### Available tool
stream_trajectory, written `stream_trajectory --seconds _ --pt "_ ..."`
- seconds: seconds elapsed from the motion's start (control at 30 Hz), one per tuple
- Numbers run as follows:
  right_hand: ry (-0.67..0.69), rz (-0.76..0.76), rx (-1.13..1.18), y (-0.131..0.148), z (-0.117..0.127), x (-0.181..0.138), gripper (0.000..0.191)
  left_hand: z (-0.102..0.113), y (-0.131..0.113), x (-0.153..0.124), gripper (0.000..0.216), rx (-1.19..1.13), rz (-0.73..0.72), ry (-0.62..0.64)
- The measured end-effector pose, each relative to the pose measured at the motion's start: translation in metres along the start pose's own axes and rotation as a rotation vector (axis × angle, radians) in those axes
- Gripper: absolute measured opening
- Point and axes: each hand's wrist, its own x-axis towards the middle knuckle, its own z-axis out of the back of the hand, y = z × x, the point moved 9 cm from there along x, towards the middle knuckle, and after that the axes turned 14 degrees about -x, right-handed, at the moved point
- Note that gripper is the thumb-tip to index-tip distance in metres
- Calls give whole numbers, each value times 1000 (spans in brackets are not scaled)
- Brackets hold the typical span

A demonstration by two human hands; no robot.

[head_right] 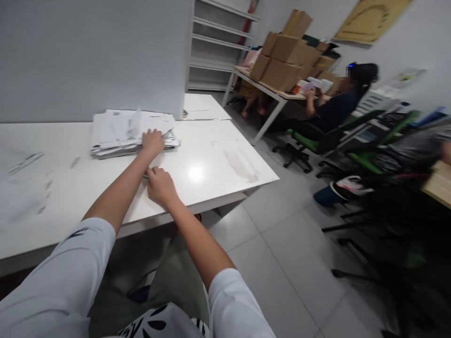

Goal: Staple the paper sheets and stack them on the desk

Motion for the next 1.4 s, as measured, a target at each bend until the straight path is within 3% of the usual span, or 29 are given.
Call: stream_trajectory --seconds 0.07,0.13,0.23,0.3,0.4,0.47,0.53,0.57,0.63,0.73,0.83,0.9,1.07,1.13,1.2,1.3,1.4 --pt "-6 7 -19 -4 -8 18 28 -9 13 10 54 -17 42 13" --pt "-12 28 -3 -6 -15 31 28 -4 15 12 69 -59 9 27" --pt "-14 32 69 -8 -19 39 32 38 -2 -19 71 -111 -258 11" --pt "-21 13 116 -10 -22 42 36 82 -3 -65 63 -55 -430 -43" --pt "-67 2 157 -12 -25 44 41 139 37 -156 55 142 -425 -42" --pt "-92 -1 157 -11 -26 43 39 176 93 -221 55 298 -214 -50" --pt "-98 -2 134 -10 -27 40 36 211 158 -291 66 446 111 -114" --pt "-92 -5 117 -10 -27 38 36 220 184 -325 72 492 233 -103" --pt "-63 -12 84 -9 -29 36 38 216 207 -381 72 518 272 -20" --pt "-32 -4 51 -7 -30 33 46 204 192 -429 57 542 152 -17" --pt "-68 31 50 -2 -25 28 52 208 172 -435 54 529 122 -82" --pt "-107 21 57 0 -21 22 56 229 171 -423 54 517 184 -178" --pt "-191 -145 54 -11 -15 -1 62 342 185 -387 58 539 557 -614" --pt "-197 -218 46 -17 -16 -9 63 383 185 -373 66 560 712 -702" --pt "-182 -271 36 -21 -18 -12 65 411 175 -358 76 574 765 -760" --pt "-169 -303 29 -22 -20 -13 66 423 155 -335 88 559 660 -792" --pt "-192 -319 33 -24 -19 -13 66 409 152 -321 88 507 523 -816"
